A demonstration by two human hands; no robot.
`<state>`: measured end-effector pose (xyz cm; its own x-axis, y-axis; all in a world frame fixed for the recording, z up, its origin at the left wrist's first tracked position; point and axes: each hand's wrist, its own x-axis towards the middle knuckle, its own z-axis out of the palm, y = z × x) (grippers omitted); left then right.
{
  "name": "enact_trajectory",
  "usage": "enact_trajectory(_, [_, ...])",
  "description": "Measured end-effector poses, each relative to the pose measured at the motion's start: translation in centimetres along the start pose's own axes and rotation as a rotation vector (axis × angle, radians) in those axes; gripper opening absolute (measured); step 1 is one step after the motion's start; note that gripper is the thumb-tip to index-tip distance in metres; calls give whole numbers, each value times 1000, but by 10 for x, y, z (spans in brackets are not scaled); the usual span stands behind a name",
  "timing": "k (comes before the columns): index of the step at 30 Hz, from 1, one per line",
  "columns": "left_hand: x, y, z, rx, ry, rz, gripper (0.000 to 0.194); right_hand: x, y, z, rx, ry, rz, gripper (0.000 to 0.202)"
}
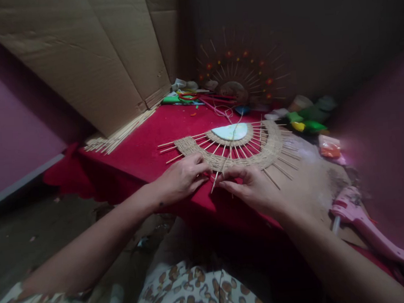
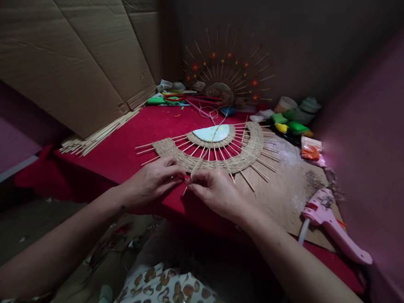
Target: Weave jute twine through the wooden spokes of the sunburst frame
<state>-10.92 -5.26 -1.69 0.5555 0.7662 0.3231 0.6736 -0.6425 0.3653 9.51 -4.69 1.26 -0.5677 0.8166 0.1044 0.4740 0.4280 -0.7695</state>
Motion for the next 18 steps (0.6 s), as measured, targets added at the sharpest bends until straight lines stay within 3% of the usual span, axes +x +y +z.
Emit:
enact_trajectory(3, [0, 2, 2, -3, 10, 32, 19, -8, -3, -1, 65, -18, 44, 13])
enact_trajectory(9, [2, 3, -3, -17, -61, 96, 25, -22, -3, 3, 77, 85, 76, 12])
enact_trajectory(18, [-3, -2, -7, -93, -88, 130, 24, -31, -2, 16, -66, -99, -124, 16])
